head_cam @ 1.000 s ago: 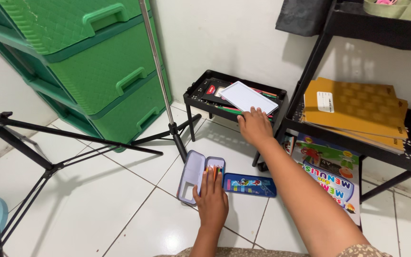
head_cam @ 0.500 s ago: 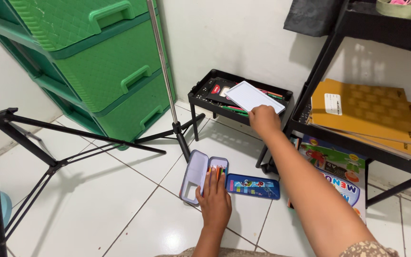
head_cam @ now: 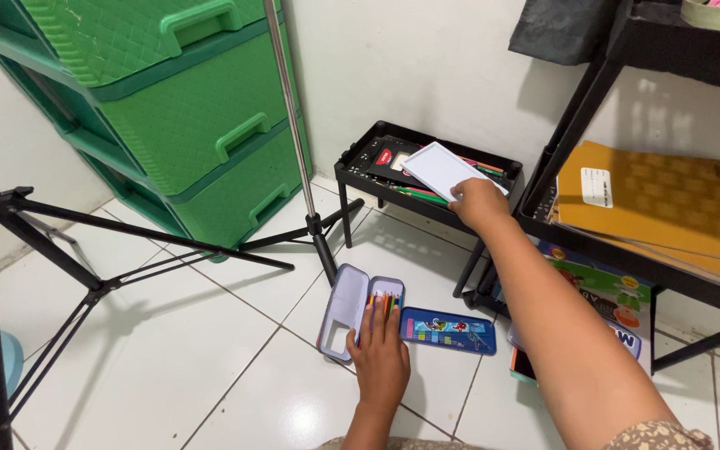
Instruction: The person organizes colored pencils and paper by picking up loose pencils from a tray and placing them into a pencil case, then adjusting a stack of papers and a box of colored pencils on the floor.
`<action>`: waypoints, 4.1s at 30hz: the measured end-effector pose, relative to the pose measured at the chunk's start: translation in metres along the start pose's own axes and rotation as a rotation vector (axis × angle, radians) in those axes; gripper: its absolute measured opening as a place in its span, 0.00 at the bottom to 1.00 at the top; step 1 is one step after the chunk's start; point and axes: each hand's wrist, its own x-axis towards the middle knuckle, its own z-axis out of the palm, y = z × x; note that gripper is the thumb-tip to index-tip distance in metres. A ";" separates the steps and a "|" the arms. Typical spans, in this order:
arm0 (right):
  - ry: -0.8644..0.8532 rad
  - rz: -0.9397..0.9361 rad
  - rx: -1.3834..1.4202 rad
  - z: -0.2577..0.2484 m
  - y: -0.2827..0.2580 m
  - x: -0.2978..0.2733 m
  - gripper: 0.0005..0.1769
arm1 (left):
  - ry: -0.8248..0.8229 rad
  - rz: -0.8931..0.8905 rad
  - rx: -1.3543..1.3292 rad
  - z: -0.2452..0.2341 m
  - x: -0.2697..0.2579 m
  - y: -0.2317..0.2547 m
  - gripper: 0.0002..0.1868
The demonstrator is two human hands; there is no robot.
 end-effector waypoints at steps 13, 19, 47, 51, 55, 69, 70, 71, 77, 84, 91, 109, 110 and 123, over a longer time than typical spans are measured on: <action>0.527 -0.234 -0.007 0.004 -0.007 -0.033 0.10 | -0.017 -0.013 -0.008 -0.006 -0.005 0.003 0.32; 0.662 -0.405 0.188 -0.012 -0.041 -0.086 0.08 | 0.034 -0.015 0.015 -0.012 -0.008 0.005 0.31; 0.316 -0.291 0.253 0.093 -0.011 -0.299 0.08 | 0.082 0.066 0.026 -0.018 -0.049 -0.011 0.13; 0.352 -0.337 0.234 0.097 -0.008 -0.298 0.11 | 0.046 0.053 0.014 -0.008 -0.049 -0.012 0.12; 0.422 -0.450 0.176 0.098 -0.015 -0.299 0.14 | 0.041 0.082 0.013 0.000 -0.050 -0.012 0.10; 0.403 -0.463 0.135 0.102 -0.010 -0.294 0.08 | 0.116 0.158 -0.050 -0.011 -0.045 0.001 0.08; 0.409 -0.485 0.142 0.101 -0.009 -0.294 0.08 | 0.177 0.130 -0.010 -0.015 -0.043 0.002 0.10; 0.417 -0.508 0.149 0.100 -0.008 -0.293 0.08 | 0.239 0.102 0.031 -0.018 -0.041 0.002 0.13; 0.438 -0.559 0.157 0.096 -0.007 -0.293 0.12 | 0.111 -0.213 -0.022 -0.021 -0.035 -0.008 0.26; 0.345 -0.382 0.390 0.115 -0.009 -0.294 0.14 | -0.034 -0.545 -0.333 0.007 -0.036 -0.025 0.17; 0.011 0.002 0.724 0.152 -0.016 -0.292 0.26 | 0.023 -0.543 -0.462 0.037 -0.043 -0.036 0.21; 0.201 0.338 0.438 0.228 0.066 -0.277 0.30 | -0.281 -0.149 -0.539 0.101 -0.068 -0.047 0.22; 0.196 0.351 0.435 0.230 0.069 -0.277 0.30 | -0.307 -0.136 -0.537 0.103 -0.070 -0.046 0.24; -0.032 0.226 0.186 0.204 0.055 -0.281 0.32 | -0.262 -0.044 -0.346 0.083 -0.067 -0.041 0.21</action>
